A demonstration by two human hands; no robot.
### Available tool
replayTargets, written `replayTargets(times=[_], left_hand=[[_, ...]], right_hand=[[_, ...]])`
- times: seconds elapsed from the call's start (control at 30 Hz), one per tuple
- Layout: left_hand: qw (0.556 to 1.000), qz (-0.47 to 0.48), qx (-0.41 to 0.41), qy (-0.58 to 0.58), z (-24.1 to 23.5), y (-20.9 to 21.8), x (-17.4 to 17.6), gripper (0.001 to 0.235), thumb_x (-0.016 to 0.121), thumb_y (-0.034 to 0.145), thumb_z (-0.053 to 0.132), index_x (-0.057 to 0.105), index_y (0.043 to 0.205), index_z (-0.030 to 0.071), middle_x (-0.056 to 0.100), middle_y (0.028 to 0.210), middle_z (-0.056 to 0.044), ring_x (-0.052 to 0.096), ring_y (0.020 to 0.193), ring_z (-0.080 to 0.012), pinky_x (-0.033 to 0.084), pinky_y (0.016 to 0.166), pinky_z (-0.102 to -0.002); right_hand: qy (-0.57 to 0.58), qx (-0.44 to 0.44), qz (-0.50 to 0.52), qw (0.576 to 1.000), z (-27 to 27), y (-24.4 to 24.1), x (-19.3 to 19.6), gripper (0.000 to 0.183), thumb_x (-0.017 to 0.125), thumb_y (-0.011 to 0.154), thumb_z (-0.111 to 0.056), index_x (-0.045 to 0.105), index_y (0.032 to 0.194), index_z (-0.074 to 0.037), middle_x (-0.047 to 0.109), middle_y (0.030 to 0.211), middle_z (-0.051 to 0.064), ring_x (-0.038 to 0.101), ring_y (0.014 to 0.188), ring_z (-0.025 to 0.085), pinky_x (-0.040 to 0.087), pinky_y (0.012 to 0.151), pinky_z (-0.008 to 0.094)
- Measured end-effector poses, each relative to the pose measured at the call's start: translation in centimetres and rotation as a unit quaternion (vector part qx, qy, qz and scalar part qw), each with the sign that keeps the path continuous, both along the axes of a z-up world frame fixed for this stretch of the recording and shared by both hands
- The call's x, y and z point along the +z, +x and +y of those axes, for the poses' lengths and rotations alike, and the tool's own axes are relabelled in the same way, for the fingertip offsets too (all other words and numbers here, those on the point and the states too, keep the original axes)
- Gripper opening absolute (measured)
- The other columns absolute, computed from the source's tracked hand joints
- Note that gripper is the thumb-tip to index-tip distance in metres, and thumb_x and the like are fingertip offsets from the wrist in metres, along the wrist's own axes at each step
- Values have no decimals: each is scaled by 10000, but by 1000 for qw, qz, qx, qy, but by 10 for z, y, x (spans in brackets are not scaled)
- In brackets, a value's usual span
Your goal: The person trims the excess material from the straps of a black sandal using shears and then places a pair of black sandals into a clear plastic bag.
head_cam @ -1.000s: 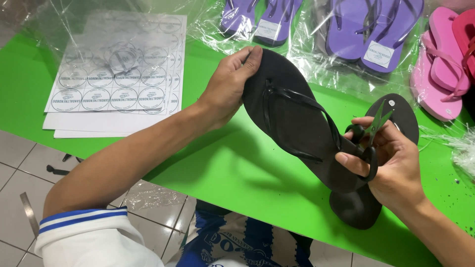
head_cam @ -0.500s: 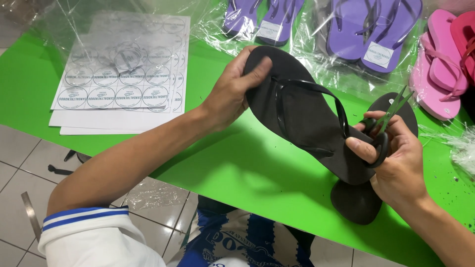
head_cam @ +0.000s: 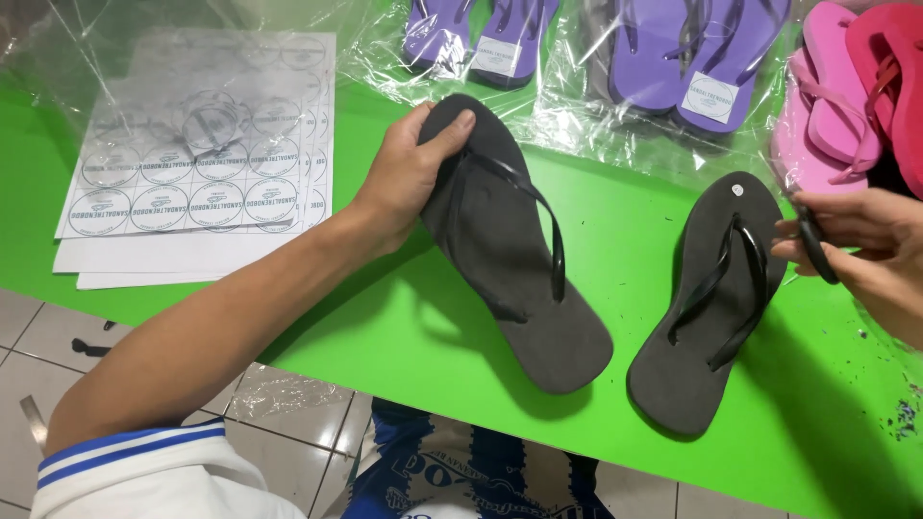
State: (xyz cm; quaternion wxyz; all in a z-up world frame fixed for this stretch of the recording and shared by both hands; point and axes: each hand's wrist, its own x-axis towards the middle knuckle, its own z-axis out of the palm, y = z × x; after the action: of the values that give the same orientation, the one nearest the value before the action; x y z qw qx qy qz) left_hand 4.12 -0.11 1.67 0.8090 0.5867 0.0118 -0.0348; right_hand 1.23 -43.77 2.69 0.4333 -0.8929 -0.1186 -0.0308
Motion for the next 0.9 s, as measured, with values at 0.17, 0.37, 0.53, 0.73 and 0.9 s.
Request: replayTargets(times=[0.17,0.37,0.53,0.73,0.9], left_hand=[[992,119,-52,3,-1,0,0,265,599,927,219,515,1143,92,629,865,-49,634,778,-179,509,683,-307],[993,103,-56,18,-3,0,0,194,632,943,200,539,1072,88,684,938,-67,679,818,-188,561,730,-305],[994,85,-56,37,-3,0,-7,179,657,956,209,598,1053,70,717,959,-82,720,835,-201,610,734,-316],[992,112,-51,9,-4,1,-13,140,635,951,146,590,1063,75,724,952,-101,709,812,-208,596,711,-322],[986,153,-62,3,-7,-1,-13,160,582,899,50,566,1048,105,662,909,-82,643,772,-208,502,620,-319]], right_hand=[[-177,-42,119,976,-13,-1,20,506,723,857,-16,665,1359,5,817,1012,236,809,881,326,668,660,422],[-379,-56,157,910,12,-15,42,524,797,767,-306,712,1279,-232,863,900,25,783,780,166,623,671,332],[-455,-56,-34,888,9,-41,30,723,827,633,-557,673,1257,-229,748,959,-52,720,870,126,573,740,332],[-231,-54,-2,972,-65,-83,-18,578,747,808,65,631,1368,-19,767,1136,199,823,974,276,657,626,309],[-256,-156,98,949,-87,-117,-55,573,807,757,-54,687,1317,-51,862,1001,109,850,867,249,688,749,363]])
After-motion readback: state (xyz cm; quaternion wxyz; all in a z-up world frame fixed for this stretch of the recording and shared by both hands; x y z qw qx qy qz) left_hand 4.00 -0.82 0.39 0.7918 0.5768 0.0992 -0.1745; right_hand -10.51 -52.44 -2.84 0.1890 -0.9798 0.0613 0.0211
